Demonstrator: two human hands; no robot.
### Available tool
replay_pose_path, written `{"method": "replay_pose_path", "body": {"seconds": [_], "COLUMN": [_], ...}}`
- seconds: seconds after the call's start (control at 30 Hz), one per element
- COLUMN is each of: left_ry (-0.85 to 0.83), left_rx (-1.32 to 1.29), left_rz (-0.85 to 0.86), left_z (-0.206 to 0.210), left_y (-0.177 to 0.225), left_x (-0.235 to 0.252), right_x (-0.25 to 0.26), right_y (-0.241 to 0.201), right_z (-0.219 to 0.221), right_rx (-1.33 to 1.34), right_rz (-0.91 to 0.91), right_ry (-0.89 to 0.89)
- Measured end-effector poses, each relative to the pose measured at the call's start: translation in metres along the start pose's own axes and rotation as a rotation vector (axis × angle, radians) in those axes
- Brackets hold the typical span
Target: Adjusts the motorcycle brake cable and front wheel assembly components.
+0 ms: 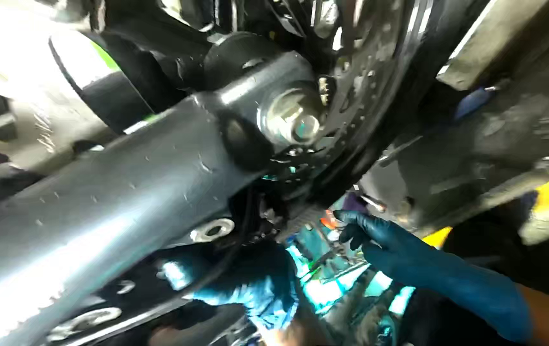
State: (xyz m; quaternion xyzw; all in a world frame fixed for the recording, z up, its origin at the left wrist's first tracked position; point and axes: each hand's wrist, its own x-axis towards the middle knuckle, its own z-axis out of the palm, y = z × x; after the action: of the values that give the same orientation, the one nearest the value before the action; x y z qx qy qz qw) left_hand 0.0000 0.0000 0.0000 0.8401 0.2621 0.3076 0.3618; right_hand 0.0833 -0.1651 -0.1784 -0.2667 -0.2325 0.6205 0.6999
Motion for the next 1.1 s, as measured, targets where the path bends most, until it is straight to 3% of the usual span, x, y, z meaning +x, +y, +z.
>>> {"method": "replay_pose_path", "body": {"seconds": [0.1,0.23,0.37,0.43,0.53,0.6,0.7,0.83,0.97,1.03,1.1], "left_ry": [0.206,0.208,0.319,0.323,0.270,0.250,0.228,0.189,0.125,0.077,0.032], "left_rx": [0.003,-0.174,-0.224,-0.235,-0.179,-0.095,-0.028,-0.129,-0.207,-0.226,-0.237], "left_rz": [0.024,-0.119,-0.078,-0.076,-0.048,-0.046,-0.174,-0.420,-0.446,-0.404,-0.328], "left_z": [0.079,0.080,0.100,0.105,0.095,0.080,0.063,0.059,0.051,0.045,0.039], "left_y": [0.035,0.042,0.046,0.055,0.059,0.057,0.051,0.027,0.011,0.015,0.023], "left_x": [0.014,0.009,0.012,0.014,0.003,-0.018,-0.063,-0.119,-0.131,-0.114,-0.090], "right_x": [-0.049,-0.123,-0.158,-0.154,-0.143,-0.137,-0.125,-0.092,-0.061,-0.061,-0.066], "right_y": [-0.009,-0.036,-0.084,-0.111,-0.133,-0.134,-0.122,-0.098,-0.088,-0.097,-0.107], "right_z": [-0.025,-0.069,-0.120,-0.136,-0.149,-0.147,-0.151,-0.166,-0.167,-0.148,-0.119], "right_rx": [-0.355,-0.599,-0.876,-1.000,-1.206,-1.335,-1.535,-1.535,-1.584,-1.491,-1.395], "right_rz": [0.120,0.335,0.488,0.559,0.525,0.550,0.511,0.564,0.636,0.547,0.349], "right_ry": [0.150,0.350,0.469,0.486,0.519,0.524,0.631,0.802,0.837,0.902,0.966]}}
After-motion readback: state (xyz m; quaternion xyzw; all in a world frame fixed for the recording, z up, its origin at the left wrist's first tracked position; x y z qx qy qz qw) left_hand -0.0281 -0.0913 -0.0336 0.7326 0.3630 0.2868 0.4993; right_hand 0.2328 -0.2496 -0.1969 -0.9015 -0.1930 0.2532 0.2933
